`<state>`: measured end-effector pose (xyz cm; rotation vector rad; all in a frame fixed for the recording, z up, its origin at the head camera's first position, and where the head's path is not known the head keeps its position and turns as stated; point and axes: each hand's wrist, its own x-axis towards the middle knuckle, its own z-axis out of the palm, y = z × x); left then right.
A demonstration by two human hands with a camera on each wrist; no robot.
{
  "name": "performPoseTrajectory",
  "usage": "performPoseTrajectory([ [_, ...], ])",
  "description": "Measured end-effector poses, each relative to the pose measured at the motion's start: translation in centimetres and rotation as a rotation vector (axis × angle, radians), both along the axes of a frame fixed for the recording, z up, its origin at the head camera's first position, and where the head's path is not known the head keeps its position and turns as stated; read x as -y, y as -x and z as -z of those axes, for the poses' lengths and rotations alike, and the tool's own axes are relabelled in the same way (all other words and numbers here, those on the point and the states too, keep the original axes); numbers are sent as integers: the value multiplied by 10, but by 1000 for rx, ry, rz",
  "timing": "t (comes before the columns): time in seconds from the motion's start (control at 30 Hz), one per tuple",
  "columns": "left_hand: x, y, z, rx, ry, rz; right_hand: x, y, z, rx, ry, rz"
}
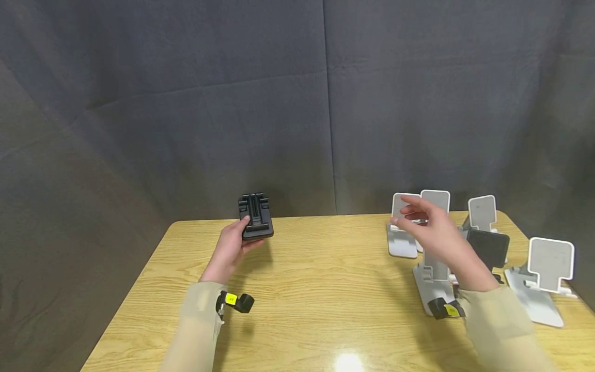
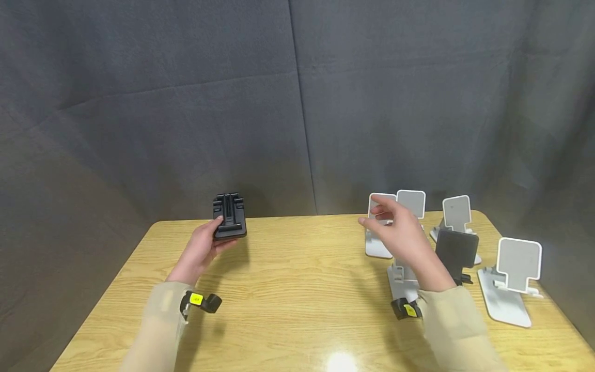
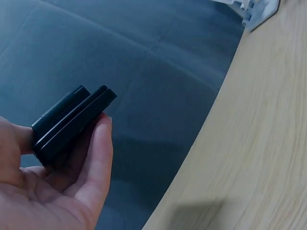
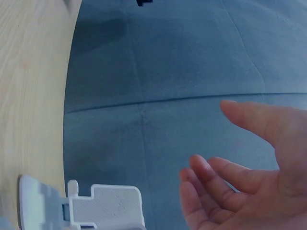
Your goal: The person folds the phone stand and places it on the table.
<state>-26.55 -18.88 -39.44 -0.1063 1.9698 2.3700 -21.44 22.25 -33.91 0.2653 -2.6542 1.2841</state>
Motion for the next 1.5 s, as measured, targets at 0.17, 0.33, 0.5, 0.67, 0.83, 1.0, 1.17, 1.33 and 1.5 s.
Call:
performPoseTrajectory([
  [0.17,15,2,4,24,73,-51,-8,-2,1,-1,-28,34],
  [0.33,26,2,13,63,142,-94,-15,-4,5,19,-39,58],
  [0.5,39,0,24,82,197,-110,-22,-5,10,10,-72,85],
  [0.67,49,1,29,87,252,-126,-31,-7,13,7,-102,114],
  [0.83,62,2,31,86,303,-154,-37,-9,15,17,-106,118],
  [1.0,78,0,32,78,385,-210,-44,-11,18,31,-123,149],
  [1.17,94,-6,33,99,435,-256,-48,-12,23,15,-131,168],
  [1.33,111,-9,37,110,479,-289,-52,-13,25,33,-148,182],
  [1.5,126,-12,39,136,509,-310,-57,-14,27,26,-182,198],
])
